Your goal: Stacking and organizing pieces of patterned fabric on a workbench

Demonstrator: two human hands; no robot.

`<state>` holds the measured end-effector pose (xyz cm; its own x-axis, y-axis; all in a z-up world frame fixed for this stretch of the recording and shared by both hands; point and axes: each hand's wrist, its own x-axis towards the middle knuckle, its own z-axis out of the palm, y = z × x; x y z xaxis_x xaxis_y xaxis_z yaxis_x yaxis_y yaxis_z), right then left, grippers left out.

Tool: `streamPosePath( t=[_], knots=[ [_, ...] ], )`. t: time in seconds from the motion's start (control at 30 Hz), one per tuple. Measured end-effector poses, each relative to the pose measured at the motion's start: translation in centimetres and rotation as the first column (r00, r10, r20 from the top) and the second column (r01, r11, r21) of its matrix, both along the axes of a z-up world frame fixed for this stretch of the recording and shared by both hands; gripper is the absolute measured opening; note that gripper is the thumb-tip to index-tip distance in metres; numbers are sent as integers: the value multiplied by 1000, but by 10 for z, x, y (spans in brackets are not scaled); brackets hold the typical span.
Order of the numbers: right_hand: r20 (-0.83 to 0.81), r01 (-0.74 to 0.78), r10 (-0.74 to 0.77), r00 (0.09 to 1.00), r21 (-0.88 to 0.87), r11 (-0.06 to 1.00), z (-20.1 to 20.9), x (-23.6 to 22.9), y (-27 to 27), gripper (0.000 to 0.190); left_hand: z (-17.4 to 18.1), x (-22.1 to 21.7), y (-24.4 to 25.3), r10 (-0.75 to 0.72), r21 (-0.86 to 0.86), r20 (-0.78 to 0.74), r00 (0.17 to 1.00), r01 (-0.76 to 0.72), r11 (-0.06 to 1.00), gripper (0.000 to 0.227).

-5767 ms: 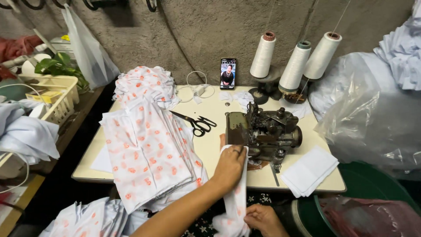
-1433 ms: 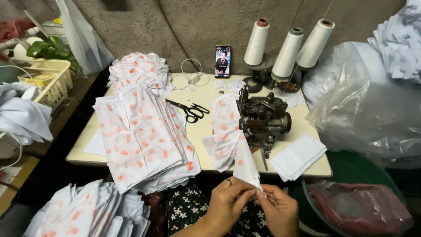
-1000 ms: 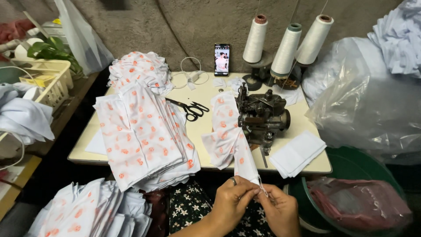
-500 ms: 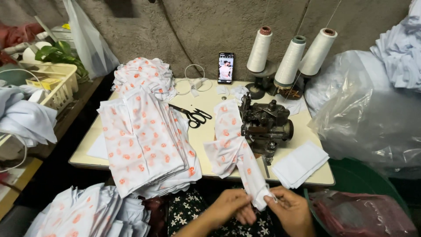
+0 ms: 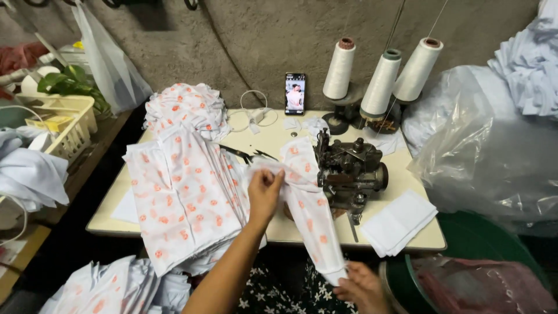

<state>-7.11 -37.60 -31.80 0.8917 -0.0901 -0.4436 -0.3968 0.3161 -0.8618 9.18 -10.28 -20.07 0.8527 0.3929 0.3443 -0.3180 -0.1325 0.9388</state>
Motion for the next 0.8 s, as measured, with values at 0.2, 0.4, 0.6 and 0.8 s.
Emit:
streamPosePath(
  t=[0.2,0.4,0.6,0.8],
  knots=[
    [96,-212,213,972,-20,977,-49,15,0,9,-21,-42,-30,113,-31,58,992,-112,993,68],
    [179,-297,253,951,290,910,-17,8,-15,33,-36,-74,-53,-714,-977,-130,688,32,209,53],
    [61,-335,340,938,405,851,-29,13,-12,51,25,-62,-24,-490,-689,-344,801,139,711,46],
    [50,-200,194,980,284,938,-61,12,13,15,-23,-28,-11,-253,-494,-250,934,101,863,26]
  ],
)
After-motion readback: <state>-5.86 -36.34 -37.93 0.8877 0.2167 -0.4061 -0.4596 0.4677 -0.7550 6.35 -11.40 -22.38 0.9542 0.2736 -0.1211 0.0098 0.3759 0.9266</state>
